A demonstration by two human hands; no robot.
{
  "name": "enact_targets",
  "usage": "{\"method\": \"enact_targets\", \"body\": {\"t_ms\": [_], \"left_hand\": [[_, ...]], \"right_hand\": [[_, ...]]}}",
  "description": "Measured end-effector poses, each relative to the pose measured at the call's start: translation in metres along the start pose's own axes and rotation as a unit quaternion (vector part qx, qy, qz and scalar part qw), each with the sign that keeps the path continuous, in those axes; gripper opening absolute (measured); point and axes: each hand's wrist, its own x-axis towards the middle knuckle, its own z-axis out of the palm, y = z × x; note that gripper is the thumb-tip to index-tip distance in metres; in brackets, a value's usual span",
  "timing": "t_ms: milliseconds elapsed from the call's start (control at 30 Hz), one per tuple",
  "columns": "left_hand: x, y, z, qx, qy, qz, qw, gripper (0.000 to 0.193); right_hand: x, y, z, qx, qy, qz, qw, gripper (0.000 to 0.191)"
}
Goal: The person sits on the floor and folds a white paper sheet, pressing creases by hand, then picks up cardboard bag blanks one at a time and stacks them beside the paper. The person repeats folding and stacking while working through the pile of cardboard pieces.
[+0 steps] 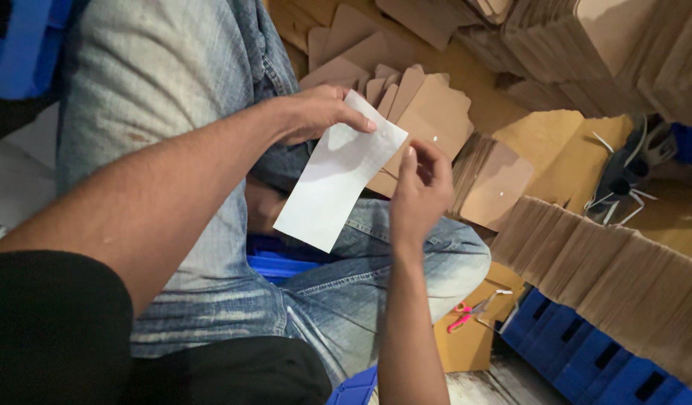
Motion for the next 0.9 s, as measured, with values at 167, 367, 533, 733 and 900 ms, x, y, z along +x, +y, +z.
{"method": "enact_targets", "body": {"t_ms": [167, 367, 533, 733, 900], "left_hand": [[0.001, 0.000, -0.001, 0.000, 0.003, 0.004, 1.000, 0.034], [0.002, 0.001, 0.000, 0.018, 0.011, -0.007, 1.000, 0.039], [0.002, 0.003, 0.000, -0.007, 0.002, -0.020, 1.000, 0.039], [0.002, 0.004, 0.001, -0.013, 0.003, -0.027, 1.000, 0.038], [0.001, 0.004, 0.000, 0.002, -0.004, -0.041, 0.999, 0.036]], "right_hand": [[-0.002, -0.008, 0.021, 0.001, -0.004, 0.004, 1.000, 0.016], [0.001, -0.007, 0.021, 0.061, -0.023, 0.022, 0.998, 0.019], [0.004, -0.011, 0.021, 0.036, -0.020, 0.039, 0.998, 0.019], [0.006, -0.004, 0.019, 0.088, -0.042, 0.046, 0.994, 0.019], [0.011, 0.005, 0.013, 0.095, -0.069, 0.099, 0.988, 0.020]]}}
